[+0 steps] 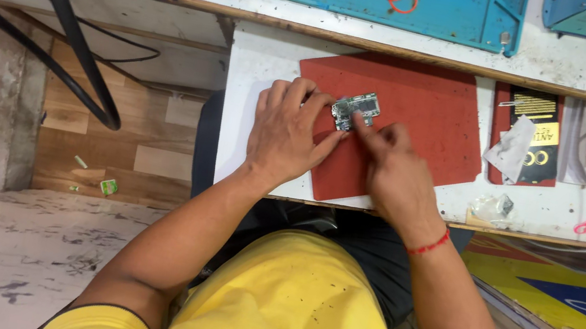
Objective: The person uses a small purple tool to repeatedly scrape and clean the surface of a small electronic circuit board placed on a red mat. The person holds the board steady with one hand while manipulating the tool with the other, focusing on specific areas of the board throughout the clip.
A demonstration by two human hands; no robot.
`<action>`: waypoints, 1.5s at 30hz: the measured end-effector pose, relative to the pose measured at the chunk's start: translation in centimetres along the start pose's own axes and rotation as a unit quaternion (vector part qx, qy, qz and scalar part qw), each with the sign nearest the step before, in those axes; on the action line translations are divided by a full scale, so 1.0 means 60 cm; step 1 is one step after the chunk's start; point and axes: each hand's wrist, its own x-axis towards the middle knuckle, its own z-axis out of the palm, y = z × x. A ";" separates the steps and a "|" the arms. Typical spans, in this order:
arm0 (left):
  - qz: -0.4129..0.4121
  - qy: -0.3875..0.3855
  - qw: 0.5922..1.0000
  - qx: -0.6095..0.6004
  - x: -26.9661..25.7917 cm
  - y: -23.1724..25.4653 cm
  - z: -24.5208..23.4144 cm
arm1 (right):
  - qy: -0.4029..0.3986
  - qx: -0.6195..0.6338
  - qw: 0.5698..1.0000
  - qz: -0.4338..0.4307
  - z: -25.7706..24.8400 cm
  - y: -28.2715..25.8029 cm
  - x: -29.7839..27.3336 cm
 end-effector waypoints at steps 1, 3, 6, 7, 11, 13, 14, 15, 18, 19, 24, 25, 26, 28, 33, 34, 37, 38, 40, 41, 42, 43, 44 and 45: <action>0.002 -0.003 1.000 0.006 -0.003 -0.002 -0.002 | 0.013 -0.002 1.000 0.002 0.001 -0.001 -0.002; 0.004 0.002 1.000 0.001 -0.003 -0.002 -0.002 | 0.042 -0.011 0.999 0.008 -0.003 0.005 -0.006; 0.004 0.004 1.000 -0.008 -0.001 0.002 0.001 | 0.080 -0.007 0.996 0.024 -0.001 0.010 -0.003; 0.003 0.002 1.000 -0.004 -0.001 -0.002 -0.003 | 0.050 -0.011 0.999 0.012 0.001 0.007 -0.004; 0.001 -0.005 1.000 -0.001 0.000 0.000 -0.001 | 0.049 -0.026 0.998 0.042 0.004 0.012 -0.001; 0.007 0.004 1.000 -0.011 -0.002 -0.002 -0.003 | 0.057 -0.020 0.998 0.028 0.000 0.015 0.002; 0.007 0.006 1.000 -0.009 -0.002 -0.001 -0.001 | 0.036 -0.008 0.999 -0.009 0.000 0.011 -0.007; 0.006 0.005 1.000 -0.004 -0.003 -0.001 -0.001 | 0.013 0.010 0.999 -0.045 0.005 0.005 -0.013; 0.006 0.001 1.000 -0.002 -0.004 -0.004 -0.001 | 0.060 -0.016 0.998 0.008 0.002 0.009 -0.010; 0.003 0.000 1.000 -0.006 -0.004 -0.001 0.002 | 0.065 -0.015 0.998 0.005 0.003 0.009 -0.013; 0.003 0.003 1.000 0.001 0.000 -0.002 -0.003 | 0.063 -0.012 0.998 -0.013 0.014 0.000 -0.031; -0.001 -0.001 1.000 -0.004 -0.002 0.001 0.000 | 0.077 -0.005 0.997 -0.001 0.012 0.006 -0.029; 0.002 -0.001 1.000 -0.002 -0.003 0.001 0.001 | 0.091 0.001 0.996 0.011 0.009 0.014 -0.020; 0.008 0.003 1.000 0.003 -0.002 -0.001 0.001 | 0.077 0.004 0.997 0.011 0.006 0.018 -0.023; 0.007 0.003 1.000 0.009 0.000 -0.003 0.002 | 0.093 0.013 0.995 0.018 0.015 0.019 -0.001; 0.003 -0.002 1.000 0.010 -0.002 -0.002 0.004 | 0.079 0.010 0.997 -0.004 0.015 0.018 -0.007; -0.003 0.001 1.000 0.007 -0.003 0.001 0.000 | 0.052 -0.004 0.998 -0.044 0.017 0.005 -0.010; 0.002 0.004 1.000 0.006 0.004 -0.002 -0.004 | 0.049 -0.020 0.998 -0.037 0.013 0.005 -0.010; 0.001 0.005 1.000 -0.007 -0.001 0.001 0.000 | 0.057 -0.040 0.998 -0.009 0.005 0.015 -0.015; -0.001 0.001 1.000 -0.008 -0.004 0.001 0.003 | 0.070 -0.042 0.997 0.004 0.003 0.022 -0.007; -0.003 -0.002 1.000 -0.009 -0.004 0.001 0.005 | 0.084 -0.044 0.995 0.016 0.001 0.026 -0.005; -0.001 -0.003 1.000 -0.002 -0.001 -0.006 0.001 | 0.063 -0.032 0.997 -0.012 0.002 0.022 -0.004; 0.000 0.000 1.000 0.000 -0.001 -0.007 -0.002 | 0.042 -0.021 0.998 -0.041 0.002 0.015 -0.008; 0.003 0.000 1.000 0.000 -0.001 -0.005 -0.001 | 0.021 -0.009 0.998 -0.065 0.002 0.006 -0.022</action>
